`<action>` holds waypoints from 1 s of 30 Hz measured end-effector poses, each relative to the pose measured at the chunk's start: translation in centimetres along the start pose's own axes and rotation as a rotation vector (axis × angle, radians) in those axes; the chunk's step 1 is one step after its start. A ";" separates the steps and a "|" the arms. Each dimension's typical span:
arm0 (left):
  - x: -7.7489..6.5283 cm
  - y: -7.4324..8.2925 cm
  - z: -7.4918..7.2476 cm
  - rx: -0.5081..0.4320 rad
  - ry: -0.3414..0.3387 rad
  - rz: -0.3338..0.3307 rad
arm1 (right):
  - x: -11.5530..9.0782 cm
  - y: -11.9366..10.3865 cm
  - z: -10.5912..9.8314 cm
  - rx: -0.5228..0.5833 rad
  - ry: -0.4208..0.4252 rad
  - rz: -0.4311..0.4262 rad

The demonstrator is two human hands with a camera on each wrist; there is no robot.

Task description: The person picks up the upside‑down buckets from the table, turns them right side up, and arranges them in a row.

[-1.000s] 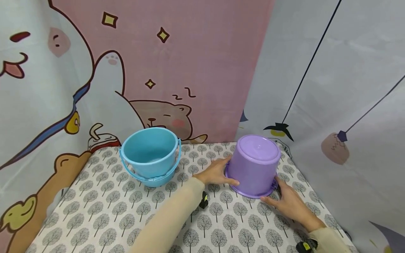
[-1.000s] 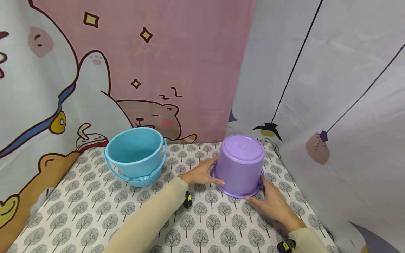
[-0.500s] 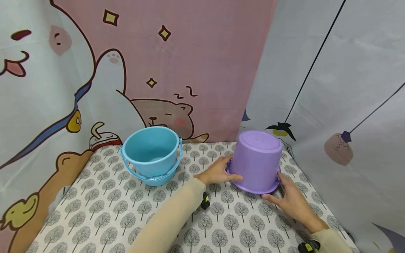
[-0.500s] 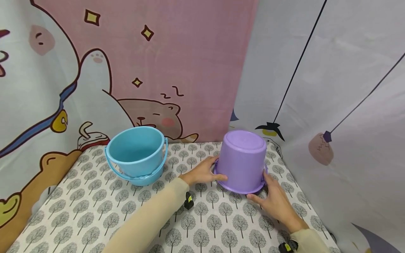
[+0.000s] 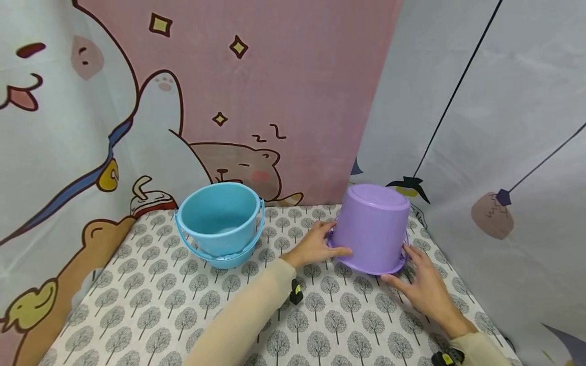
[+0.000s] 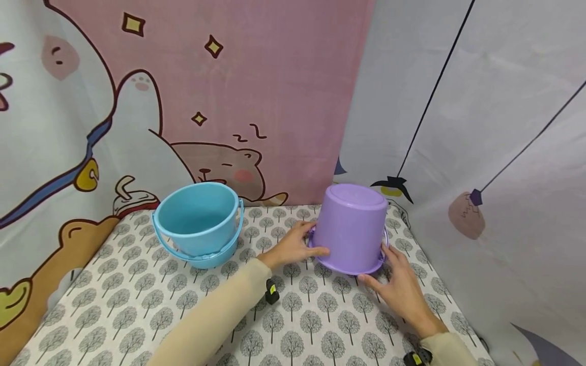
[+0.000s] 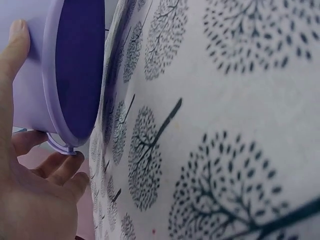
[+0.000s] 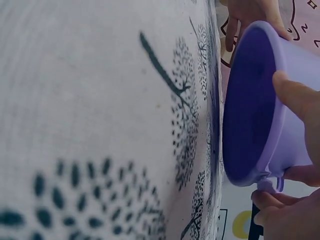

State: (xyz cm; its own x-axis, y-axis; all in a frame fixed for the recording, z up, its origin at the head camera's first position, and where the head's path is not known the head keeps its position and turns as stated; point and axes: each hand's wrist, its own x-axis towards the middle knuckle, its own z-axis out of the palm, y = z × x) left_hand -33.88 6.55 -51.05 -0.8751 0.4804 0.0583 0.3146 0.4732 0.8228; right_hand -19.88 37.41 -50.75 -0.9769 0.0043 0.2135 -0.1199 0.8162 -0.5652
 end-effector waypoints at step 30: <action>-3.7 1.1 -3.5 -0.208 0.050 0.072 | -0.7 -1.2 -0.8 0.294 0.338 -0.097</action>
State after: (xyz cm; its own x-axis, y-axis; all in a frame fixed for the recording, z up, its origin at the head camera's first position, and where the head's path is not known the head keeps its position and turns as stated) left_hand -31.57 2.69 -48.39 -0.8718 0.4679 0.1451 0.2991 0.2739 0.9141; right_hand -18.96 36.88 -49.58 -0.8523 0.1639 0.4967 -0.3006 0.6235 -0.7217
